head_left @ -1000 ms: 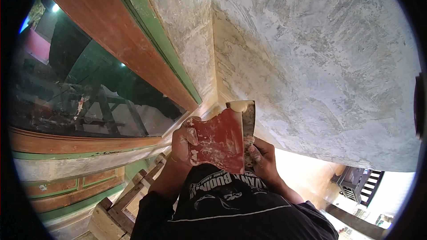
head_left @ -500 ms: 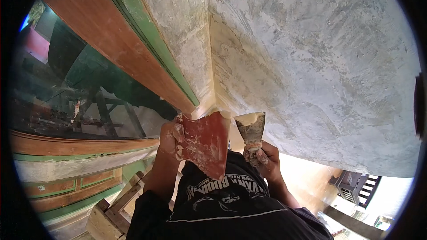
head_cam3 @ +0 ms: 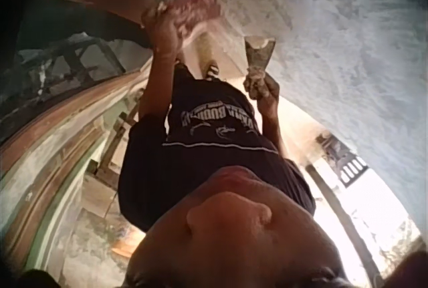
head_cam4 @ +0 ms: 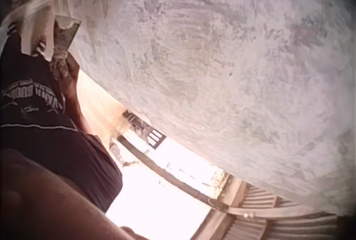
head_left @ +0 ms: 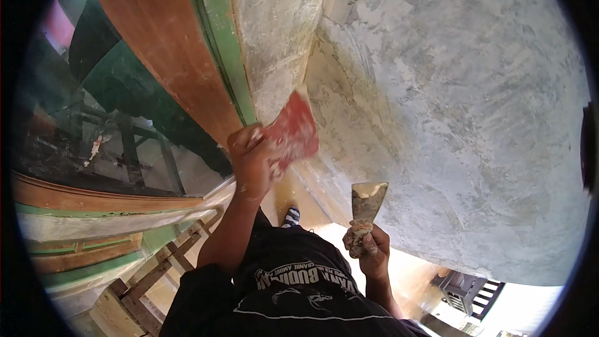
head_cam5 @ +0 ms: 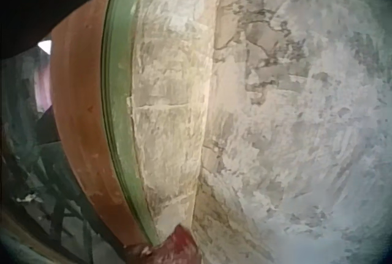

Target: The person applies white wall filler to a concrete wall using a red plastic spreader and a metal spatula, then scrapes the surface to smooth the application.

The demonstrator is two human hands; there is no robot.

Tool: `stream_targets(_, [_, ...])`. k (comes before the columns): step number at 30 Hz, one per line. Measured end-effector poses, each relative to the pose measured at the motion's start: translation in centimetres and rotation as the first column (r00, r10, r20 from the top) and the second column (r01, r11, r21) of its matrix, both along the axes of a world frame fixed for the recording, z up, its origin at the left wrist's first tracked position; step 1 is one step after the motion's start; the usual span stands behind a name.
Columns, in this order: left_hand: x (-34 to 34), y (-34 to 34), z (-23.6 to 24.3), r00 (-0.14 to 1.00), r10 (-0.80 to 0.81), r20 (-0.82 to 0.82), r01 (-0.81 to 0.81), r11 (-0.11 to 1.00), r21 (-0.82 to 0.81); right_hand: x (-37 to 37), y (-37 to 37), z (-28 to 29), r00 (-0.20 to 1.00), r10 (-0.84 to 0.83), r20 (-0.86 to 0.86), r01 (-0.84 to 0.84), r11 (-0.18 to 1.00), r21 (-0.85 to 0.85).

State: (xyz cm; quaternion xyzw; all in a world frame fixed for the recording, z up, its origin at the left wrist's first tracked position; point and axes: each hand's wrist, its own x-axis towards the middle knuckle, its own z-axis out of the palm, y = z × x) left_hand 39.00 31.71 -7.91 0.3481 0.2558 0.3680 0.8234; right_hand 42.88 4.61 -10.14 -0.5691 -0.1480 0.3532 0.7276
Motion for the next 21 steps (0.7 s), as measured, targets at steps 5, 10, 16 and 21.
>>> stream_targets(5, [6.9, 0.7, -0.1, 0.939, 0.341, -0.043, -0.191, 0.621, 0.760, 0.3, -0.3, 0.3, 0.997, -0.076, 0.017, 0.077, 0.996, -0.051])
stream_targets(10, [10.9, 0.6, -1.7, 0.926, 0.376, -0.013, -0.229, 0.590, 0.774, 0.4, -0.8, 0.1, 0.992, -0.128, 0.013, 0.128, 0.992, 0.024])
stream_targets(16, [13.3, 1.5, -2.3, 0.914, 0.404, 0.040, -0.259, 0.504, 0.824, 0.8, -1.2, 0.3, 0.989, -0.148, -0.021, 0.147, 0.989, -0.015])
stream_targets(21, [15.0, 1.5, -2.5, 0.916, 0.394, 0.078, -0.297, 0.533, 0.792, 1.1, -0.9, 0.3, 0.990, -0.139, -0.003, 0.138, 0.990, -0.021])
